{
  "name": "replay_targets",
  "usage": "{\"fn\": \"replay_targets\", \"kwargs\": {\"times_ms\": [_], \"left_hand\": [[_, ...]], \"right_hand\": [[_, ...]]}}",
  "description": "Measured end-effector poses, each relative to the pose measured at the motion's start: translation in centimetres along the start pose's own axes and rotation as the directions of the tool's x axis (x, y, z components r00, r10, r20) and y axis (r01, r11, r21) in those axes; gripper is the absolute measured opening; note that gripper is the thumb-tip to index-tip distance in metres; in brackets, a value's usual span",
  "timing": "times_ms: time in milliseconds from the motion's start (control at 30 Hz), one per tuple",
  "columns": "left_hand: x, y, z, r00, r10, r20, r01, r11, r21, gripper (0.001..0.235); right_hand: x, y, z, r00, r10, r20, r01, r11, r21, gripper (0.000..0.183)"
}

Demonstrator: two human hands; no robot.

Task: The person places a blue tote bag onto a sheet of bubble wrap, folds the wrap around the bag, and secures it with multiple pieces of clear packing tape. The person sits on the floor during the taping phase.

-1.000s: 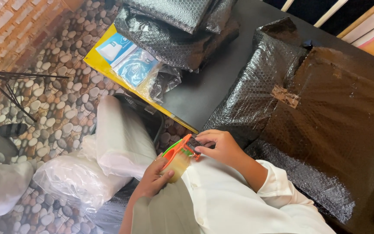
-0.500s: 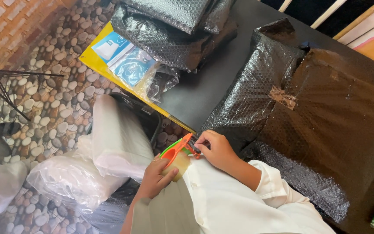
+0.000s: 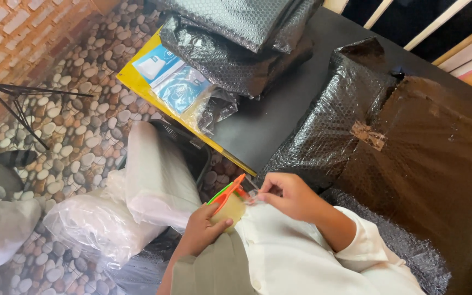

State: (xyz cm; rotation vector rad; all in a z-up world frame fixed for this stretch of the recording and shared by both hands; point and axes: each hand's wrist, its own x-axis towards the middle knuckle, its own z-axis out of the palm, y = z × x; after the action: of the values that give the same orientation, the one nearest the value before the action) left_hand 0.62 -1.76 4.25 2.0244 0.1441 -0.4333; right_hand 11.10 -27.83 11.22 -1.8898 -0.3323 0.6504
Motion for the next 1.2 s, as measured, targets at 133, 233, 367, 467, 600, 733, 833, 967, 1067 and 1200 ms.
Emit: {"fn": "replay_targets", "kwargs": {"times_ms": [133, 233, 367, 467, 600, 733, 833, 967, 1067, 1200], "left_hand": [[-0.9, 2.7, -2.1, 0.993, -0.052, 0.110, 0.061, 0.995, -0.080, 0.056], [-0.8, 0.1, -1.4, 0.995, -0.078, 0.067, 0.087, 0.985, -0.148, 0.027], [-0.4, -3.1, 0.1, 0.998, -0.041, -0.057, 0.032, 0.988, -0.149, 0.053], [-0.3, -2.4, 0.1, 0.992, -0.060, -0.114, 0.035, 0.978, -0.207, 0.060], [-0.5, -0.4, -0.9, 0.982, -0.135, -0.131, 0.105, 0.971, -0.215, 0.031], [-0.8, -3.7, -1.6, 0.978, -0.167, -0.128, 0.116, 0.936, -0.332, 0.032], [-1.3, -4.3, -2.8, 0.996, 0.045, -0.073, -0.069, 0.925, -0.374, 0.029], [-1.7, -5.5, -3.7, 0.985, 0.170, -0.030, -0.166, 0.886, -0.434, 0.033], [-1.5, -7.5, -3.6, 0.960, 0.277, -0.036, -0.266, 0.864, -0.428, 0.041], [-1.4, -8.5, -3.4, 0.983, 0.180, -0.027, -0.176, 0.905, -0.386, 0.052]], "right_hand": [[2.3, 1.9, -0.7, 0.991, 0.068, 0.112, -0.089, 0.976, 0.197, 0.014], [3.6, 3.2, -0.1, 0.978, 0.201, 0.052, -0.207, 0.962, 0.177, 0.029], [3.5, 2.6, -0.3, 0.991, 0.134, 0.017, -0.135, 0.983, 0.125, 0.027], [2.3, 0.4, -1.1, 0.997, 0.079, 0.006, -0.079, 0.996, 0.038, 0.025], [0.6, -1.6, -4.6, 0.976, -0.181, -0.119, 0.186, 0.982, 0.040, 0.024], [2.1, -0.5, -7.9, 0.973, -0.038, -0.226, 0.051, 0.997, 0.052, 0.020], [5.0, 1.7, -7.2, 0.972, 0.134, -0.194, -0.116, 0.988, 0.102, 0.024], [7.6, 5.1, -4.9, 0.978, 0.180, -0.109, -0.150, 0.960, 0.237, 0.022], [8.9, 7.6, -2.9, 0.982, 0.181, -0.047, -0.156, 0.931, 0.331, 0.024], [9.7, 8.3, -1.5, 0.983, 0.181, -0.027, -0.161, 0.926, 0.340, 0.026]]}}
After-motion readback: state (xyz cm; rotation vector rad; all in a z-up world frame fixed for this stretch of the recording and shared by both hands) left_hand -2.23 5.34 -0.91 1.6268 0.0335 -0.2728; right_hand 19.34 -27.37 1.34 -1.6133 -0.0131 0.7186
